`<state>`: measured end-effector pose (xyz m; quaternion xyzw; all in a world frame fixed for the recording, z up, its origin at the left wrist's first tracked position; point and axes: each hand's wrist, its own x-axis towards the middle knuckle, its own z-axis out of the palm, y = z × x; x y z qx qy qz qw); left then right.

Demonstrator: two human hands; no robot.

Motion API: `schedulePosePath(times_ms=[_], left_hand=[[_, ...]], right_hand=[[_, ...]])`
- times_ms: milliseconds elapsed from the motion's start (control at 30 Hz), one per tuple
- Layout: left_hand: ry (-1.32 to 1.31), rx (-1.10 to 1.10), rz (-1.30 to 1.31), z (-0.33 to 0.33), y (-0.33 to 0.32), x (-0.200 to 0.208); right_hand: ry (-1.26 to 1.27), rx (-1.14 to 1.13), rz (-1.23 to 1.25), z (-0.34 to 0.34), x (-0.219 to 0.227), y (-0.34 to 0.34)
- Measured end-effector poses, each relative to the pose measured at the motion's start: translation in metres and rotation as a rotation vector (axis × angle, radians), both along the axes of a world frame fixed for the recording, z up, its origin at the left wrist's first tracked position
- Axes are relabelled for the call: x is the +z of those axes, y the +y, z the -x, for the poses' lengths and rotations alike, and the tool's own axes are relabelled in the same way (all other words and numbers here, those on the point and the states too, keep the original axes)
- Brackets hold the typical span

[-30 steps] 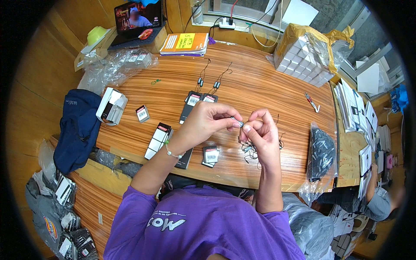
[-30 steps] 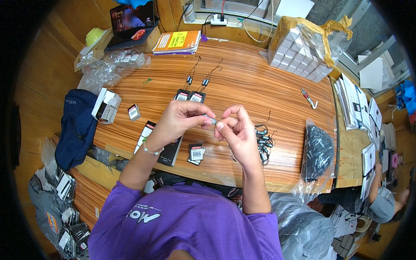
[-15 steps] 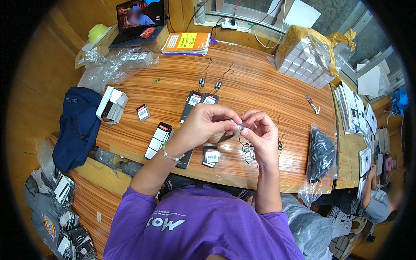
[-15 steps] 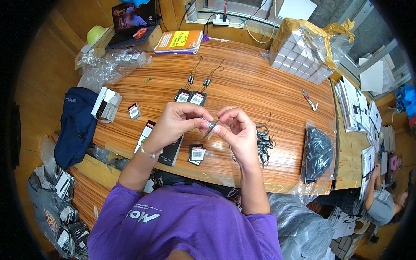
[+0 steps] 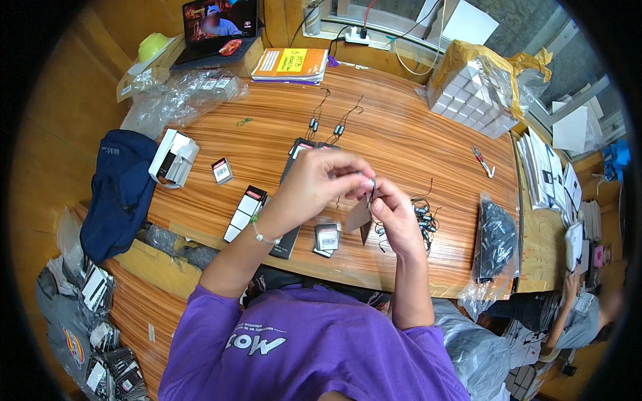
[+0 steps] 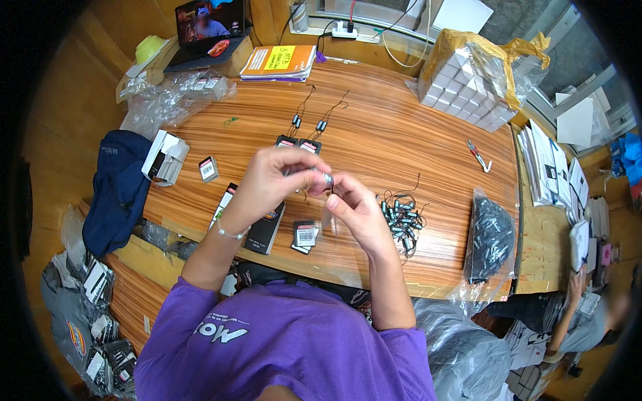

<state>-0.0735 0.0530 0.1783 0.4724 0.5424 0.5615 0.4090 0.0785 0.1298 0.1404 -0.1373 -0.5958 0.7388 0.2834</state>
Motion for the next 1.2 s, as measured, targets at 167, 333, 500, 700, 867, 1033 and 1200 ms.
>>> schedulePosePath(times_ms=[167,333,500,700,867,1033,1200], left_hand=[[0.646,0.296,-0.333,-0.002,0.013,-0.016],[0.654,0.148,-0.269,-0.036,-0.004,-0.05],[0.601,0.091,-0.221,-0.032,-0.002,-0.054],[0.524,0.08,-0.178,-0.02,-0.002,-0.05],[0.338,0.142,-0.164,-0.016,0.002,-0.051],[0.371,0.127,-0.262,-0.015,0.001,-0.057],[0.306,0.122,-0.167,-0.009,0.0,-0.061]], right_hand=[[0.018,-0.075,0.19,0.01,-0.02,0.011],[0.146,-0.265,0.286,0.018,-0.014,0.01],[0.191,-0.197,0.233,0.02,-0.013,0.006],[0.2,-0.163,0.261,0.021,-0.013,0.002],[0.207,-0.212,0.281,0.024,-0.015,0.009],[0.254,-0.228,0.461,0.025,-0.015,0.013],[0.276,-0.179,0.448,0.025,-0.019,0.033]])
